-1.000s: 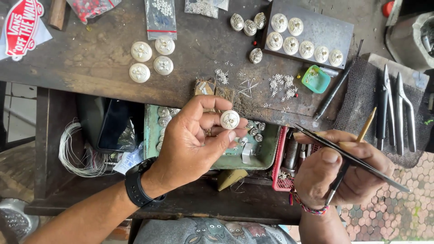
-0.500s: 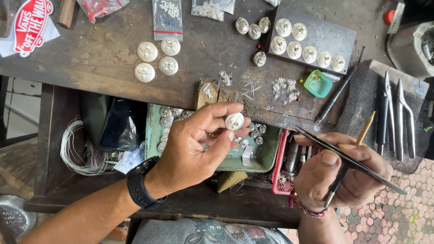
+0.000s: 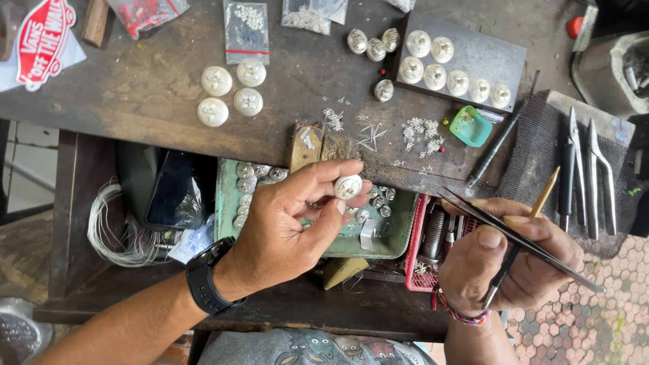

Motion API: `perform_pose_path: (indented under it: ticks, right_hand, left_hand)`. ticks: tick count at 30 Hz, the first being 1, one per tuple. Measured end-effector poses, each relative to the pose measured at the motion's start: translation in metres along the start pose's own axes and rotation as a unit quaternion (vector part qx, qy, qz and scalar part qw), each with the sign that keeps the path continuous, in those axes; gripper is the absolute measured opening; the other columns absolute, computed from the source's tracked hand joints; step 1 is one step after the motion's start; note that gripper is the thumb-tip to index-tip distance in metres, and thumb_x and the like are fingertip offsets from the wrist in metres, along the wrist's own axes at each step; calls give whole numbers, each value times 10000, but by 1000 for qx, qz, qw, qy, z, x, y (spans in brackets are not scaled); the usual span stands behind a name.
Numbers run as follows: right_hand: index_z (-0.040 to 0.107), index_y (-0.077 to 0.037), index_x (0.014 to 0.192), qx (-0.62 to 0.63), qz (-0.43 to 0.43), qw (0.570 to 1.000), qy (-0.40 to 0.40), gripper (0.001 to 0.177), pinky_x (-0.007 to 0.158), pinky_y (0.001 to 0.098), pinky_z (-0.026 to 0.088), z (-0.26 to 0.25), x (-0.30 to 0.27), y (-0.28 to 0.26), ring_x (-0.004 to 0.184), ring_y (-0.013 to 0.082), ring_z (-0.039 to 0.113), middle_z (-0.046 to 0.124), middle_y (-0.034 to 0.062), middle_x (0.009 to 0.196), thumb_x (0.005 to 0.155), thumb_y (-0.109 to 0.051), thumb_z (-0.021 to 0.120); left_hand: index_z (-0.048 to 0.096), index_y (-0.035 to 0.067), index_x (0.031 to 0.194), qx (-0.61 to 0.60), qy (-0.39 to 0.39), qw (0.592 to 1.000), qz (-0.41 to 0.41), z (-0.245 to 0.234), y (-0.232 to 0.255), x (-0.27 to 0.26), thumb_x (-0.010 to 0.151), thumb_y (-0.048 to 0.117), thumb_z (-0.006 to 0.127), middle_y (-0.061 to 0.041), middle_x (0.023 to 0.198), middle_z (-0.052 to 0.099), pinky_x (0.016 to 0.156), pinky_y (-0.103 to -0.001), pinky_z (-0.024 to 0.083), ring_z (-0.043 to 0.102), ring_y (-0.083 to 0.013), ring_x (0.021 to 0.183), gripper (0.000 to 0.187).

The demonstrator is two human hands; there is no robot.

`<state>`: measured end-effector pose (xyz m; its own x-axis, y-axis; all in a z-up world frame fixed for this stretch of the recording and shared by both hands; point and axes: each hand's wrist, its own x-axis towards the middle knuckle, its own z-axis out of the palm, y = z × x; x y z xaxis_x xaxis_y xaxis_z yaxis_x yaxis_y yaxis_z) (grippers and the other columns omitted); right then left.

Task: Adding small decorative silver beads to a circular jewelry base using tweezers and a brush.

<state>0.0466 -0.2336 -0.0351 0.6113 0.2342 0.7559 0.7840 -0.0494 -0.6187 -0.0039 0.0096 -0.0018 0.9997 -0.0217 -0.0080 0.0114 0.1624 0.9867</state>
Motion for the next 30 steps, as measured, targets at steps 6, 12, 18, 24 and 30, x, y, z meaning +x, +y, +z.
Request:
perform_pose_path:
  ticks: [6, 12, 18, 24, 30]
  right_hand:
    - [372, -45, 975, -54, 25, 979, 197, 155, 701, 411, 570, 34, 33, -11, 809, 324, 585, 507, 252, 856, 884, -101, 485]
    - [413, -11, 975, -318, 32, 927, 194, 118, 650, 295, 399, -4, 53, -14, 644, 208, 500, 503, 135, 835, 951, -127, 410]
    - [621, 66, 1008, -576, 121, 808, -12, 163, 546, 339, 392, -32, 53, -5, 713, 249, 479, 492, 147, 839, 919, -53, 556]
    - [656, -82, 959, -651, 186, 731, -82, 132, 529, 361, 397, -33, 51, 1, 692, 260, 498, 492, 75, 748, 871, -172, 616]
    - [488, 80, 1159, -537, 123, 833, -50, 249, 801, 391, 432, -24, 60, -3, 831, 298, 538, 598, 133, 966, 913, 59, 454]
  left_hand:
    - [491, -9, 1117, 33, -13, 999, 9, 8, 6, 3, 824, 27, 488, -151, 984, 663, 710, -252, 614, 696, -212, 877, 296]
    - [521, -54, 1079, -7, 27, 998, -55, 18, 5, 3, 774, -5, 515, -190, 919, 687, 642, -280, 643, 725, -241, 792, 308]
    - [559, -56, 1055, -3, 93, 987, -128, 26, 2, 2, 734, 7, 548, -210, 865, 712, 587, -302, 628, 736, -276, 762, 327]
    - [613, -37, 1025, 19, 157, 959, -235, 29, 3, 4, 697, 39, 583, -219, 850, 750, 544, -331, 634, 765, -301, 726, 338]
    - [608, -28, 1049, 7, 129, 965, -226, 26, 1, 3, 702, 74, 581, -214, 860, 754, 578, -339, 646, 770, -302, 734, 363]
